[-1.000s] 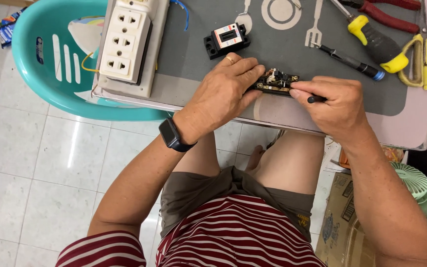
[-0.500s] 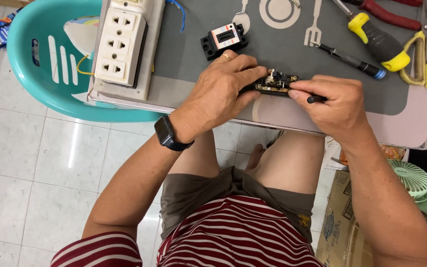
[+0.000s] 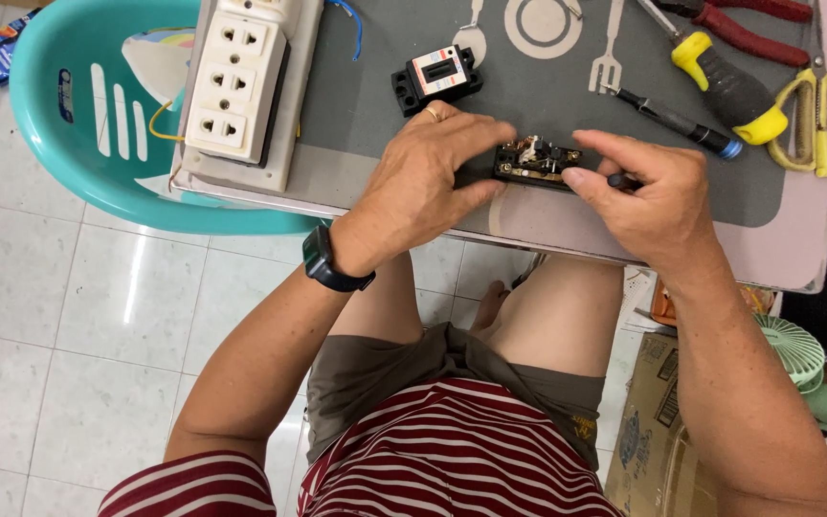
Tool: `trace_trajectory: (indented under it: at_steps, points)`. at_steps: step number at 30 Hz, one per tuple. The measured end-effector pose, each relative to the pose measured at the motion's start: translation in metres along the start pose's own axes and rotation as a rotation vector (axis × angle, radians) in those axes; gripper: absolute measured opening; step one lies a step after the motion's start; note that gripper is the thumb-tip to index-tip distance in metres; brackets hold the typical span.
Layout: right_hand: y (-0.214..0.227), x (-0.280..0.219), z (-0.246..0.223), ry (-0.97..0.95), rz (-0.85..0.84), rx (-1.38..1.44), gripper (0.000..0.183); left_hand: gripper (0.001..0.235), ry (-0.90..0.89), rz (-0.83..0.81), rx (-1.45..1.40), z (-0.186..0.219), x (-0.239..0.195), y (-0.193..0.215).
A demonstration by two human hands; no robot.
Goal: The person disassembles a small black electrical component using a screwdriver, removes the casing, and adjusts internal terminals and screws. The person then reassembles the component and tightens the screws.
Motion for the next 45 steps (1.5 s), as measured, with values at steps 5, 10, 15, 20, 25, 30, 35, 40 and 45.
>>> trace_trajectory:
  at_steps: [5,10,15,20,25,30,35,40,45]
  points:
    - [0.0,0.006,-0.014,-0.017,-0.089,-0.116,0.027,0.039,-0.146,0.064,0.166,0.01,0.0,-0.002]
    - [0.002,0.001,-0.006,-0.147,-0.212,-0.131,0.039,0.044,-0.149,0.034,0.246,0.009,0.004,-0.008]
    - [-0.007,-0.013,-0.013,-0.29,-0.059,-0.259,0.035,0.069,-0.067,-0.074,0.355,0.013,0.02,-0.024]
    - [-0.015,-0.019,-0.034,-0.397,0.001,-0.276,0.039,0.06,0.324,-0.169,0.03,0.025,0.02,-0.001]
    - [0.014,-0.028,-0.026,-0.554,0.044,0.164,0.033,0.08,0.272,0.158,0.389,0.045,-0.004,-0.023]
    - [0.05,-0.048,0.012,-0.672,0.494,0.658,0.019,0.103,0.324,0.188,0.674,0.035,0.014,-0.042]
    - [0.057,-0.059,0.032,-0.62,0.711,0.744,0.039,0.073,0.113,-0.203,0.27,0.003,0.029,-0.045]
    - [0.035,-0.06,0.033,-0.561,0.661,0.791,0.017,0.066,0.124,-0.32,0.155,0.014,0.035,-0.031]
    - [0.041,-0.051,0.022,-0.436,0.527,0.61,0.019,0.063,0.063,-0.311,0.135,0.015,0.034,-0.036]
Point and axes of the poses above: each hand's wrist, its own x-axis towards the middle knuckle, its own y-axis out of the back of the hand, z = x × y, the point moved 7 cm from there along x, towards the middle knuckle, and after that the axes turned 6 degrees about y, right-handed, at the moved point
